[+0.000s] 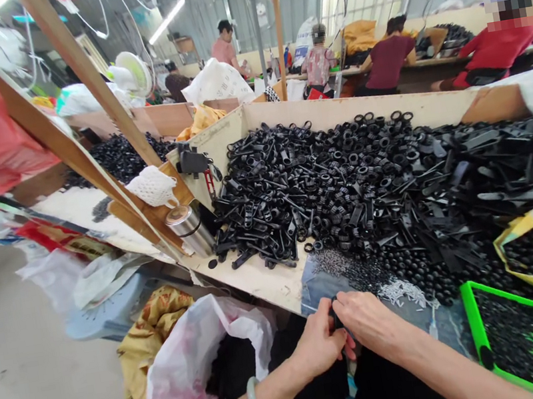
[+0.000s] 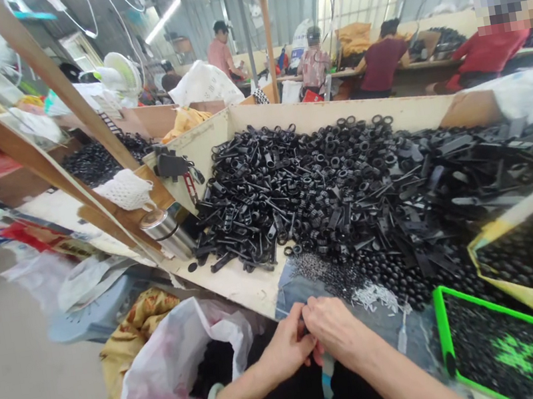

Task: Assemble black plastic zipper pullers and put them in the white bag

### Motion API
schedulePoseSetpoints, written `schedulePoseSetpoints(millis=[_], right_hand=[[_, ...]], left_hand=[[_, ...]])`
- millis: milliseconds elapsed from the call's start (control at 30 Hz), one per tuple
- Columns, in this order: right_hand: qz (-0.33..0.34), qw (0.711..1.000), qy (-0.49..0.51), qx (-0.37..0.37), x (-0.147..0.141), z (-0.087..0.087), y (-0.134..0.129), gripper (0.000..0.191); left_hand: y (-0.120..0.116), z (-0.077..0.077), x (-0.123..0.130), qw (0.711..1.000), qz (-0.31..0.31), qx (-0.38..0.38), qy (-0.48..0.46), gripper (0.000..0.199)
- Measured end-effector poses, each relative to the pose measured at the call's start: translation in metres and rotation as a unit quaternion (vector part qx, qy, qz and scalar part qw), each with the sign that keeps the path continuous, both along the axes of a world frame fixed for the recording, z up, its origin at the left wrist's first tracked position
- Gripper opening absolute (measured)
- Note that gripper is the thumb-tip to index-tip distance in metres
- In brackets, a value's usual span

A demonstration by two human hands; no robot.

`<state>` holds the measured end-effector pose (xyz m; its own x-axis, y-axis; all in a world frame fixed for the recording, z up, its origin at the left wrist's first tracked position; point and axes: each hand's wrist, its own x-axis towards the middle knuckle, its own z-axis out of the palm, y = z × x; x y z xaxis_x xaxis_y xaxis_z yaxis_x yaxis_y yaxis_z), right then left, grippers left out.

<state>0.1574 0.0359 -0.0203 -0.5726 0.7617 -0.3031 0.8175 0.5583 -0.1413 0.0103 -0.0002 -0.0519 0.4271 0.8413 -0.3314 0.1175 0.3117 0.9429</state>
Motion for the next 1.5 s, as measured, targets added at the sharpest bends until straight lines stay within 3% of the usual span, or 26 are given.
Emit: schedulePoseSetpoints(millis=[233, 400, 533, 700, 1000, 1233, 1400, 1500], right_hand=[[0.042, 0.998, 0.000, 0.053, 0.002, 0.009, 0.004, 0.013], [0.042, 0.997, -0.001, 0.067, 0.001, 0.026, 0.003, 0.017], [0.049, 0.999, -0.004, -0.001, 0.000, 0.036, 0.010, 0.018], [0.045, 0.985, 0.072, -0.149, 0.008, 0.035, 0.022, 0.012], [-0.048, 0.957, 0.198, -0.209, 0.027, 0.027, 0.022, 0.018], [-0.155, 0.883, 0.326, -0.301, 0.031, 0.020, 0.003, 0.021], [-0.276, 0.768, 0.451, -0.361, 0.037, 0.000, -0.019, 0.050], [-0.312, 0.707, 0.524, -0.359, 0.038, -0.011, -0.032, 0.053]], left_hand=[[0.002, -0.001, -0.005, 0.999, -0.014, -0.038, -0.034, 0.040], [0.002, -0.002, -0.008, 0.995, 0.002, -0.058, -0.078, 0.048], [0.006, 0.001, -0.012, 0.989, -0.013, -0.083, -0.121, 0.056], [0.004, 0.003, -0.018, 0.986, -0.008, -0.094, -0.135, 0.044], [0.002, 0.005, -0.019, 0.989, -0.039, -0.106, -0.090, 0.032], [-0.007, -0.004, -0.021, 0.990, -0.028, -0.087, -0.111, 0.035], [-0.012, -0.005, -0.018, 0.986, -0.022, -0.075, -0.149, 0.041], [-0.013, 0.002, -0.011, 0.979, 0.004, -0.099, -0.180, 0.042]])
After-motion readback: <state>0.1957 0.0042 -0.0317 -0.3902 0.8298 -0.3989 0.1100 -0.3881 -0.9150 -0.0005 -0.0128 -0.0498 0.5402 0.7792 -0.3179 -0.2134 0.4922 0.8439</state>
